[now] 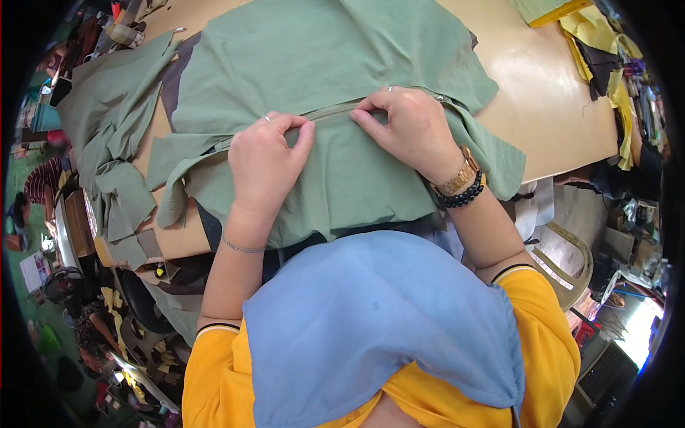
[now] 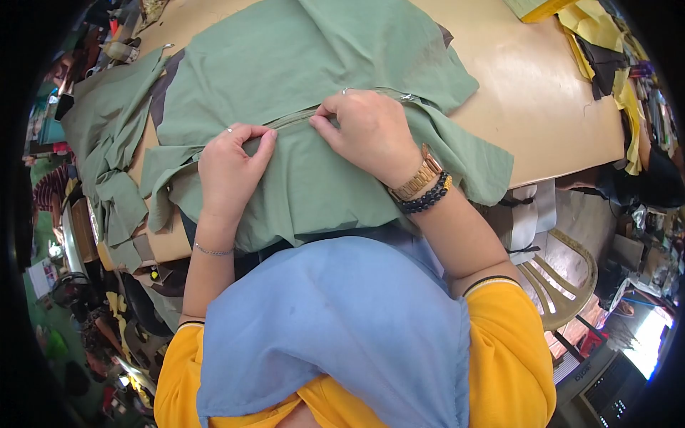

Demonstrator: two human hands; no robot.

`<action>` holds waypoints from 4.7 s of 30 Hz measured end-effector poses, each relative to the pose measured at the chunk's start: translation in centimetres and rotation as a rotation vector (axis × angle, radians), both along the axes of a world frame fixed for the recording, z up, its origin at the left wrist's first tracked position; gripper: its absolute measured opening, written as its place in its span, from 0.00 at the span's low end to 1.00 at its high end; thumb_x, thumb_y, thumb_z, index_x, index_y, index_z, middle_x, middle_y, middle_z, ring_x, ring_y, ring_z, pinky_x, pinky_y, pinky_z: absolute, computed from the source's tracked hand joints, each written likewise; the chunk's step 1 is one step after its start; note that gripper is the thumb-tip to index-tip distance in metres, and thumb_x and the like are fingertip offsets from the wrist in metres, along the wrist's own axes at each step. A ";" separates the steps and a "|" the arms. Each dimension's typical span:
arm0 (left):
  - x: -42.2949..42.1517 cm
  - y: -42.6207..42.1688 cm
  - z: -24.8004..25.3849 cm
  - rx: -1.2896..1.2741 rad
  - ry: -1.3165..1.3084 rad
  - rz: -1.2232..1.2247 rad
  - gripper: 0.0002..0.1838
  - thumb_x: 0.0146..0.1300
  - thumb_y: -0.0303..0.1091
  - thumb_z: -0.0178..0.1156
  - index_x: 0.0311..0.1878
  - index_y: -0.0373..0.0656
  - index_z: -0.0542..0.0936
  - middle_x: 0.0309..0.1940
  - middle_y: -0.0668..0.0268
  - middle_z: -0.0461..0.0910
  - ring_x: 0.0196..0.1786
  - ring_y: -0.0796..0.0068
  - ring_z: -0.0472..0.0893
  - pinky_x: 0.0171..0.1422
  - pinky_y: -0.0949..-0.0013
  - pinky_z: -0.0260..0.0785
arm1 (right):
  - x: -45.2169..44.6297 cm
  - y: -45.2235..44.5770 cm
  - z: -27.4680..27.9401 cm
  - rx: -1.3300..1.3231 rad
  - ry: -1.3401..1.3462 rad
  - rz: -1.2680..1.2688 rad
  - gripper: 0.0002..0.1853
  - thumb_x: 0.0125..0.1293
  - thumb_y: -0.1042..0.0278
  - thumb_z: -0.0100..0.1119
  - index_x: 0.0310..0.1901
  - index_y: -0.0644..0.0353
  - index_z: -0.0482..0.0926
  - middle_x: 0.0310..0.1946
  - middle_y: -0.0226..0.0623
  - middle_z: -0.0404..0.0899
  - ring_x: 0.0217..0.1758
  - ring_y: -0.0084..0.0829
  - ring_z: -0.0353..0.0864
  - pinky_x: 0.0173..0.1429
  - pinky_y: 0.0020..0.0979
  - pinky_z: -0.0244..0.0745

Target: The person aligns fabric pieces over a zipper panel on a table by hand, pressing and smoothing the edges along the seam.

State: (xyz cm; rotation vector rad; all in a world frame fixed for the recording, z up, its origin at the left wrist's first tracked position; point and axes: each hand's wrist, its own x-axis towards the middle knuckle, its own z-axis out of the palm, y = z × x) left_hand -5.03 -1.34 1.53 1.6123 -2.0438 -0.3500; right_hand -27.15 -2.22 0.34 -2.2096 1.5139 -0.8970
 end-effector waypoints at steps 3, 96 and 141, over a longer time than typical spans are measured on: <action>0.0 0.0 0.0 -0.005 -0.009 -0.012 0.10 0.63 0.39 0.70 0.35 0.41 0.87 0.29 0.63 0.85 0.28 0.63 0.81 0.34 0.64 0.71 | 0.0 0.0 0.0 0.007 0.008 -0.006 0.09 0.62 0.61 0.71 0.34 0.59 0.87 0.23 0.40 0.81 0.28 0.41 0.81 0.36 0.39 0.76; -8.7 1.6 -1.7 -0.075 -0.315 -0.497 0.50 0.63 0.71 0.58 0.73 0.34 0.69 0.67 0.54 0.71 0.68 0.51 0.69 0.70 0.52 0.65 | -8.3 3.0 1.3 0.224 -0.061 -0.297 0.10 0.65 0.61 0.67 0.39 0.58 0.86 0.30 0.47 0.84 0.33 0.46 0.84 0.40 0.41 0.78; -10.9 1.4 -1.3 -0.070 -0.360 -0.528 0.49 0.62 0.68 0.61 0.70 0.31 0.71 0.64 0.56 0.72 0.63 0.55 0.72 0.62 0.56 0.69 | -10.1 2.0 0.6 -0.141 0.244 -0.252 0.08 0.62 0.67 0.65 0.42 0.55 0.88 0.38 0.35 0.86 0.44 0.37 0.84 0.50 0.39 0.76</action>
